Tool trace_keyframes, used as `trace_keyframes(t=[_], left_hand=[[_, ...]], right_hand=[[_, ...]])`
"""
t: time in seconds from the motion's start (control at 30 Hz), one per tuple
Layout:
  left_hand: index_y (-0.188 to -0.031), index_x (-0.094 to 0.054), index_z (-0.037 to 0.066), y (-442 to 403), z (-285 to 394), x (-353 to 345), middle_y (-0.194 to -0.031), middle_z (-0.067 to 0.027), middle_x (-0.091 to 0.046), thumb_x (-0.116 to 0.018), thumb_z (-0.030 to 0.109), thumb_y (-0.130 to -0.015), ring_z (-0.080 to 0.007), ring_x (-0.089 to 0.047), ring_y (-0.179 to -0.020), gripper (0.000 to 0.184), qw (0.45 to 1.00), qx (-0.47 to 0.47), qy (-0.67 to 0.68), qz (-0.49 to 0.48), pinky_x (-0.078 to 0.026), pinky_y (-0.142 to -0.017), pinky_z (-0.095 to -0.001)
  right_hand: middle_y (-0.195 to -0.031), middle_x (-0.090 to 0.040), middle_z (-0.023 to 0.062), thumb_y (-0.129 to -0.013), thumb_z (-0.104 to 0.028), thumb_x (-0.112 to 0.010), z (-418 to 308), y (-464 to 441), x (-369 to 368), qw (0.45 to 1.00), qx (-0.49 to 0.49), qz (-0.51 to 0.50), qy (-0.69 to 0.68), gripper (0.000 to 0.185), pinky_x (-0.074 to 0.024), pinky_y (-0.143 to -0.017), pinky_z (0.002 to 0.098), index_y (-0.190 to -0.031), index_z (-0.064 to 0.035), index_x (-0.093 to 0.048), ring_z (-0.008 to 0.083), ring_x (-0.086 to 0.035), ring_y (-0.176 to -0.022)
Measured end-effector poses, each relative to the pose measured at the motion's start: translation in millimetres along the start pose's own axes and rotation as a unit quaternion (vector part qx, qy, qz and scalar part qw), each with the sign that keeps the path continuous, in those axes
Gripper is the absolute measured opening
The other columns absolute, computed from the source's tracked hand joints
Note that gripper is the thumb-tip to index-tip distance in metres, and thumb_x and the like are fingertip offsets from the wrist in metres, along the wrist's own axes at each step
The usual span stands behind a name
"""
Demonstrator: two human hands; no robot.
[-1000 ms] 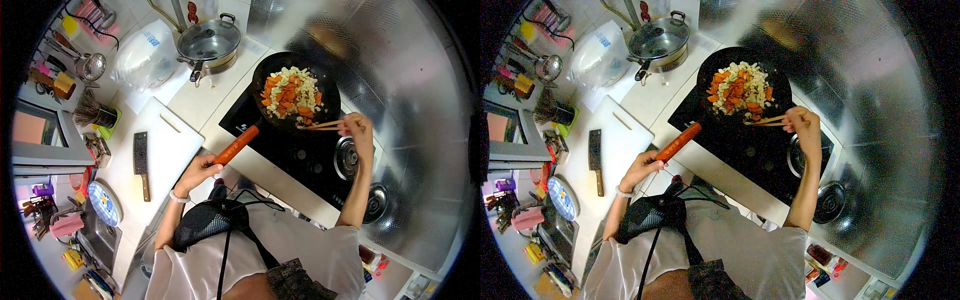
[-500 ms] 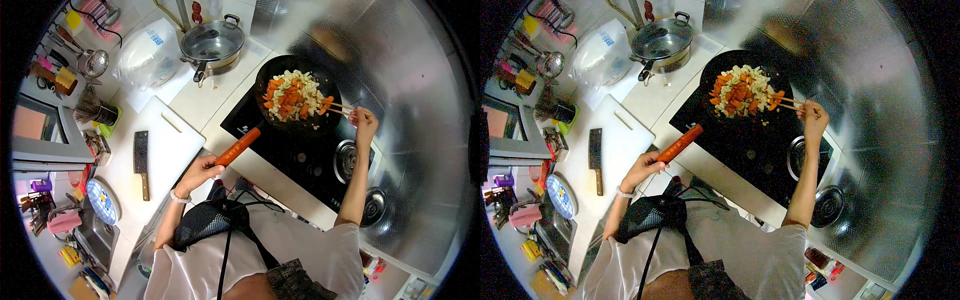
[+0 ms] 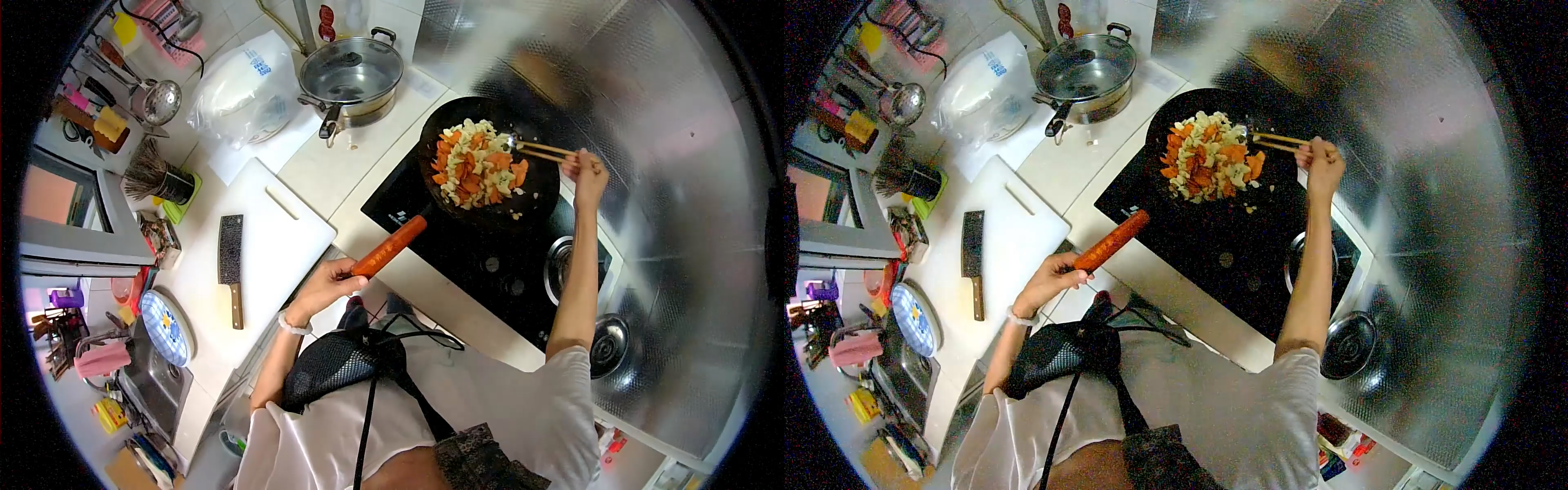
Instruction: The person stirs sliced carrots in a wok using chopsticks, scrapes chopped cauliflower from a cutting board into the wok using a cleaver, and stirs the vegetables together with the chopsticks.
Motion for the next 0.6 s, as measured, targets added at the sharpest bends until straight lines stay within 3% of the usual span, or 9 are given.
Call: trace_keyframes(t=[0.07,0.13,0.23,0.27,0.33,0.47,0.57,0.6], left_hand=[[-0.094,-0.066,0.003,0,-1,0,-0.086,-0.0018,-0.064,-0.068,0.035,-0.083,-0.0096,-0.057,-0.077,0.033,1.000,0.001,-0.004,-0.002,-0.047,-0.067,-0.0241],[-0.093,-0.067,0.003,-1,0,-1,-0.086,-0.0019,-0.064,-0.068,0.035,-0.083,-0.0096,-0.057,-0.077,0.033,1.000,-0.010,0.000,0.000,-0.047,-0.066,-0.0241],[-0.093,-0.067,0.003,1,5,-2,-0.086,-0.0020,-0.064,-0.068,0.034,-0.083,-0.0095,-0.057,-0.077,0.032,1.000,-0.012,0.013,0.001,-0.047,-0.066,-0.0240],[-0.093,-0.067,0.003,1,5,-2,-0.086,-0.0020,-0.064,-0.068,0.034,-0.083,-0.0095,-0.057,-0.077,0.032,1.000,-0.010,0.012,0.001,-0.047,-0.066,-0.0240],[-0.092,-0.067,0.002,1,5,-2,-0.085,-0.0021,-0.063,-0.068,0.034,-0.083,-0.0095,-0.056,-0.077,0.033,1.000,-0.007,0.011,0.003,-0.046,-0.066,-0.0241],[-0.092,-0.066,0.001,0,-17,3,-0.085,-0.0025,-0.062,-0.068,0.034,-0.083,-0.0096,-0.056,-0.076,0.034,0.994,-0.074,-0.076,0.015,-0.046,-0.066,-0.0241],[-0.091,-0.066,0.001,-3,-9,2,-0.085,-0.0029,-0.062,-0.068,0.035,-0.083,-0.0097,-0.055,-0.076,0.034,0.995,-0.092,-0.041,0.004,-0.045,-0.066,-0.0241],[-0.091,-0.066,0.002,-2,1,0,-0.085,-0.0029,-0.062,-0.068,0.035,-0.083,-0.0098,-0.055,-0.076,0.034,0.999,-0.050,-0.019,-0.011,-0.045,-0.066,-0.0241]], right_hand=[[-0.080,-0.066,0.0148,-0.092,-0.019,-0.058,24,-15,-8,1.000,0.006,-0.002,-0.011,0.021,-0.0550,-0.055,0.0256,-0.088,0.0024,-0.059,0.0173,-0.065,-0.063],[-0.083,-0.066,0.0168,-0.091,-0.019,-0.059,42,-9,-34,0.995,-0.063,-0.029,-0.079,0.022,-0.0573,-0.058,0.0279,-0.091,0.0026,-0.059,0.0203,-0.067,-0.066],[-0.085,-0.067,0.0172,-0.091,-0.023,-0.060,44,4,-66,0.983,-0.131,-0.113,-0.060,0.026,-0.0588,-0.062,0.0307,-0.095,0.0028,-0.059,0.0215,-0.068,-0.069],[-0.085,-0.067,0.0172,-0.091,-0.023,-0.060,37,5,-65,0.983,-0.132,-0.113,-0.060,0.026,-0.0588,-0.062,0.0307,-0.095,0.0028,-0.059,0.0215,-0.068,-0.069],[-0.083,-0.067,0.0160,-0.091,-0.026,-0.060,9,15,-67,0.967,-0.141,-0.210,0.025,0.028,-0.0582,-0.060,0.0298,-0.094,0.0021,-0.060,0.0206,-0.068,-0.068],[-0.076,-0.067,0.0125,-0.091,-0.028,-0.058,-49,34,-56,0.973,-0.071,-0.208,0.073,0.029,-0.0540,-0.053,0.0255,-0.088,0.0010,-0.064,0.0168,-0.066,-0.059],[-0.075,-0.067,0.0115,-0.091,-0.027,-0.059,-59,61,-75,0.964,-0.074,-0.245,0.079,0.028,-0.0528,-0.051,0.0246,-0.089,0.0003,-0.064,0.0146,-0.064,-0.057],[-0.075,-0.067,0.0114,-0.091,-0.024,-0.058,-50,73,-85,0.958,-0.098,-0.267,0.025,0.026,-0.0531,-0.051,0.0253,-0.090,0.0013,-0.063,0.0149,-0.065,-0.059]])
Point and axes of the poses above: each hand's wrist, its own y-axis away from the middle knuckle, its own x-axis out of the back of the hand, z = x × y, the point moved 4 cm from there along -y, towards the middle knuckle
